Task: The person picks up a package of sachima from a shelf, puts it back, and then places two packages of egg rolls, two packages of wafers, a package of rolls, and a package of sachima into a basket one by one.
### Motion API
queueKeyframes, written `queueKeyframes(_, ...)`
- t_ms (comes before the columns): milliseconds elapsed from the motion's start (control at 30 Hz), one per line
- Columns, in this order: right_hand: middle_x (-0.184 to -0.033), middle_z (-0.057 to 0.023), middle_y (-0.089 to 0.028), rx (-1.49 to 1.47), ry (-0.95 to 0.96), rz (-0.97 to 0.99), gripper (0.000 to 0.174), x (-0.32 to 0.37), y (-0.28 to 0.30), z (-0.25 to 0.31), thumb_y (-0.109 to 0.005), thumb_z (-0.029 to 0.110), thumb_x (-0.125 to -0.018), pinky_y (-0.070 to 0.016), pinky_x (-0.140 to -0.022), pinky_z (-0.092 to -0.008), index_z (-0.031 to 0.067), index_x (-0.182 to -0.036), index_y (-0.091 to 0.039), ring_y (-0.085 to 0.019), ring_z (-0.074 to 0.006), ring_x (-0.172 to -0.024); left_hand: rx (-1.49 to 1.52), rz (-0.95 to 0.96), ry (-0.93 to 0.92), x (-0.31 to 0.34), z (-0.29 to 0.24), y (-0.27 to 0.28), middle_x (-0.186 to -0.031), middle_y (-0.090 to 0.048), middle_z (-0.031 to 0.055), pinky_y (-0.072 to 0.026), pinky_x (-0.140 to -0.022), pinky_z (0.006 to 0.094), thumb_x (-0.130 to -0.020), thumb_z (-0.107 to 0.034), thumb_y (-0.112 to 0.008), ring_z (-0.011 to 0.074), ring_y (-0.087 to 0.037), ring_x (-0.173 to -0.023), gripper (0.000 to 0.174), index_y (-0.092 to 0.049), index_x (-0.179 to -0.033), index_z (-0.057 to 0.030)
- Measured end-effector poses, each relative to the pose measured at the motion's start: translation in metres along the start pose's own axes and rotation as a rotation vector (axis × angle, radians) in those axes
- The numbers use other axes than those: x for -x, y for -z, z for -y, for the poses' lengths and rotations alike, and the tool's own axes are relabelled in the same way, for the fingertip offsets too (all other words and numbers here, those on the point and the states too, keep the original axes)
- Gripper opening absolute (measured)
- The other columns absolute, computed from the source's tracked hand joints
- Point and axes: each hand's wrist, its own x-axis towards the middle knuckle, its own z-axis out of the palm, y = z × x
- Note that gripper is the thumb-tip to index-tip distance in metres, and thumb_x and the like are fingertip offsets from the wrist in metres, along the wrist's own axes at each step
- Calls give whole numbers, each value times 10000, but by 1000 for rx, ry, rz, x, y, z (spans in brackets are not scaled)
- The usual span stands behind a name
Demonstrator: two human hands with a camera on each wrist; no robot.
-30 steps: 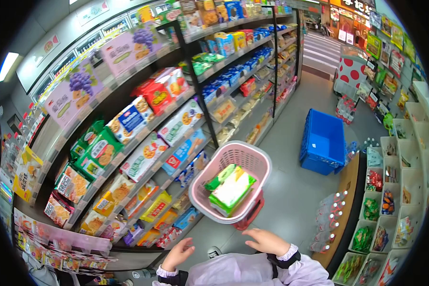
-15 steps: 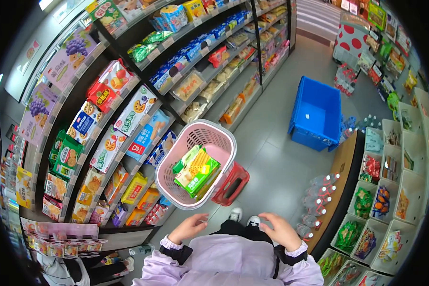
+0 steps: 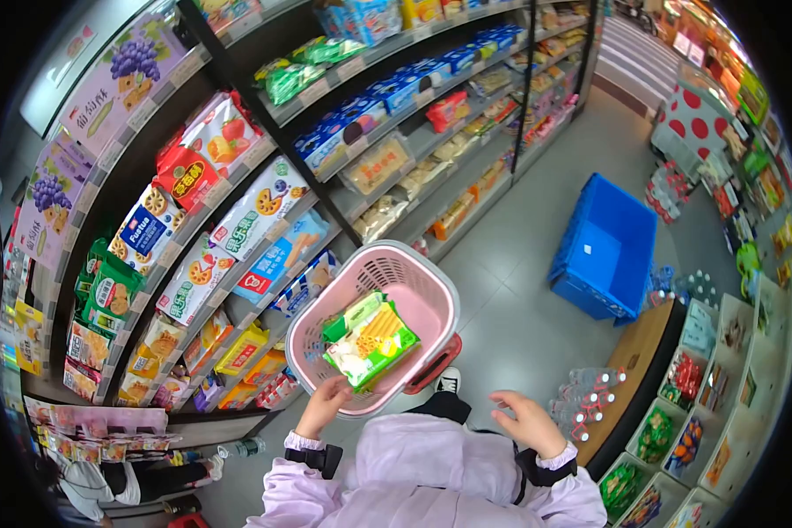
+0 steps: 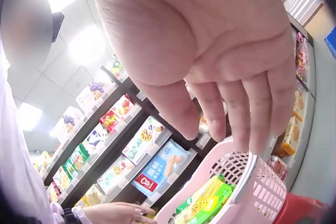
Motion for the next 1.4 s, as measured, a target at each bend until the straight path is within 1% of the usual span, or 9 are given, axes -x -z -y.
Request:
queueKeyframes(367, -992, -189, -575, 107, 205, 384, 324, -167, -2, 38, -565, 148, -787, -456, -783, -350, 0, -1073, -527, -571, -302, -895, 87, -333, 148, -31, 29, 13, -879, -602, 110, -465, -649, 258, -834, -156, -570, 130, -569, -765, 442, -421, -1178, 78)
queueKeyframes(500, -972, -206, -572, 7, 320, 398, 438, -237, -39, -8, -591, 184, -777, -452, -791, -349, -26, -1139, -462, -568, -319, -894, 270, -605, 341, -56, 41, -9, -845, -586, 108, -456, -601, 264, -820, -193, -594, 133, -555, -724, 446, -447, -1123, 98)
queueKeyframes(600, -997, -210, -572, 140, -17, 479, 512, -288, -74, -21, -625, 216, -751, -448, -806, -334, -30, -1161, -442, -568, -314, -920, 378, -638, 443, -82, 56, -16, -899, -591, 122, -469, -646, 276, -825, -221, -605, 159, -571, -774, 402, -482, -1062, 79)
queueKeyframes(700, -1012, -183, -583, -11, -121, 633, 541, -318, -73, 10, -653, 249, -734, -447, -806, -315, -29, -1155, -458, -576, -272, -921, 562, -608, 329, -98, 68, -26, -948, -592, 126, -475, -678, 287, -826, -232, -615, 173, -578, -805, 410, -481, -1075, 65)
queueKeyframes(900, -1091, -135, -564, -437, -223, 928, 595, -338, -144, -75, -667, 289, -754, -422, -859, -285, -33, -1195, -431, -540, -192, -993, 601, -652, 466, -110, 54, -30, -989, -584, 127, -478, -694, 291, -831, -224, -611, 183, -582, -817, 412, -464, -1114, 37)
queueKeyframes(1033, -1112, -132, -555, -159, -255, 934, 553, -346, -124, -42, -629, 288, -796, -406, -881, -281, -28, -1203, -429, -529, -197, -1015, 704, -647, 461, -111, 64, -32, -1010, -578, 125, -488, -730, 302, -852, -223, -576, 187, -585, -859, 396, -461, -1120, 46)
queueKeyframes(1233, -1016, -212, -580, -158, -180, 759, 606, -331, -164, -92, -629, 370, -764, -461, -774, -337, -84, -1124, -452, -581, -284, -914, 655, -647, 427, -114, 57, -29, -1001, -579, 137, -488, -716, 305, -840, -231, -599, 194, -588, -843, 401, -459, -1094, 46)
queueKeyframes(1367, -1018, -249, -571, 195, 78, 586, 623, -329, -174, -103, -617, 419, -755, -451, -800, -353, -88, -1089, -476, -573, -338, -938, 623, -632, 426, -111, 61, -28, -1023, -575, 131, -474, -752, 297, -850, -251, -584, 191, -578, -880, 403, -465, -1099, 42)
queueKeyframes(1400, -1043, -257, -560, 9, -48, 654, 621, -330, -173, -102, -618, 425, -752, -435, -832, -358, -82, -1085, -486, -558, -332, -956, 624, -625, 417, -110, 63, -27, -1026, -573, 132, -474, -752, 297, -849, -255, -585, 192, -578, -881, 410, -462, -1101, 44)
